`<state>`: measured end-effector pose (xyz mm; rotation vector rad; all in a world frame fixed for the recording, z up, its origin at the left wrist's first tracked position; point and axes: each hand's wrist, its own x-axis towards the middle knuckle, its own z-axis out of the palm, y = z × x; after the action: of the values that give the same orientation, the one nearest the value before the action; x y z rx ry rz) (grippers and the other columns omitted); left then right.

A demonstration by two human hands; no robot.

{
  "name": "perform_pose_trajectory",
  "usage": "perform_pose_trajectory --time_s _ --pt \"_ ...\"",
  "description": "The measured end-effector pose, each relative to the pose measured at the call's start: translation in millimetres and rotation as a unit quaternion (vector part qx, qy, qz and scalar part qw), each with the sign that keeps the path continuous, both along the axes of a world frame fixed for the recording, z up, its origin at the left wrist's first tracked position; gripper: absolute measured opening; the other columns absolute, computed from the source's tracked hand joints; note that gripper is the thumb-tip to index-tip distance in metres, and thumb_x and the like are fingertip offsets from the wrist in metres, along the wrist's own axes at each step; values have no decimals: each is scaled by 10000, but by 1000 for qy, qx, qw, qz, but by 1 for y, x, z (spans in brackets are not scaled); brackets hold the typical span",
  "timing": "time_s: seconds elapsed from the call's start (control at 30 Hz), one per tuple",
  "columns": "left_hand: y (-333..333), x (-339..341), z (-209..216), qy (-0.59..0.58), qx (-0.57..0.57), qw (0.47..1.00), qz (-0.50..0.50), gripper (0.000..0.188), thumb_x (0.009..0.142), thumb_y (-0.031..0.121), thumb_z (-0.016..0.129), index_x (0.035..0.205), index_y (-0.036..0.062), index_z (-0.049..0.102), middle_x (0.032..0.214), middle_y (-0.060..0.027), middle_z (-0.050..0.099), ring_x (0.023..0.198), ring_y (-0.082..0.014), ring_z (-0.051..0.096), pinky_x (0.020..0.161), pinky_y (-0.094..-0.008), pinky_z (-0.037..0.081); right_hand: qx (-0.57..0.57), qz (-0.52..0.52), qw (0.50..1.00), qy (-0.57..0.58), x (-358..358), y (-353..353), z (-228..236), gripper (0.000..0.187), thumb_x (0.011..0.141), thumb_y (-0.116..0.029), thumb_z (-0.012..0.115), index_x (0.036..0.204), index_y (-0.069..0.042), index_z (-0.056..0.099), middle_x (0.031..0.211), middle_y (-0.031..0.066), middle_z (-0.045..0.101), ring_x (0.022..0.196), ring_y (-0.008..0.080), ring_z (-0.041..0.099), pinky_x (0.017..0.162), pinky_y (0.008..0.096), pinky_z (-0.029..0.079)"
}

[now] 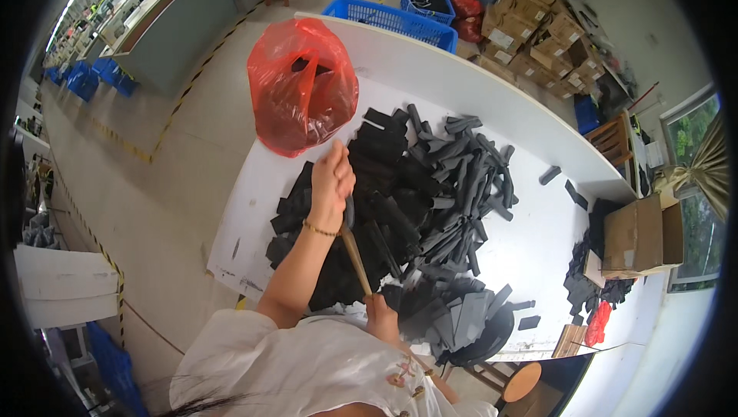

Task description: Measuring the length of black foam strips using a wooden ruler at a workbench in a factory setting.

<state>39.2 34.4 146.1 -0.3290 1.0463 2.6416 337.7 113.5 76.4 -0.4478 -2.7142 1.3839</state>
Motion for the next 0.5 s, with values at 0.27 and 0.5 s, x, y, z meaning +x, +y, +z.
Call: perform_pose_trajectory --time_s 0.27,0.5 --pt "-4 -16 0 -46 57 983 167 354 994 394 493 779 113 513 602 24 435 415 -70 318 385 -227 238 -85 -104 985 109 -65 25 72 363 801 -160 786 1055 -20 568 720 47 561 590 91 516 529 250 444" --pt "23 38 -10 -153 57 984 72 285 979 301 554 823 63 540 643 -2 492 480 -94 441 419 -222 316 -322 -108 921 191 -155 46 95 80 928 -88 628 921 -18 588 817 -30 521 605 39 428 526 189 324"
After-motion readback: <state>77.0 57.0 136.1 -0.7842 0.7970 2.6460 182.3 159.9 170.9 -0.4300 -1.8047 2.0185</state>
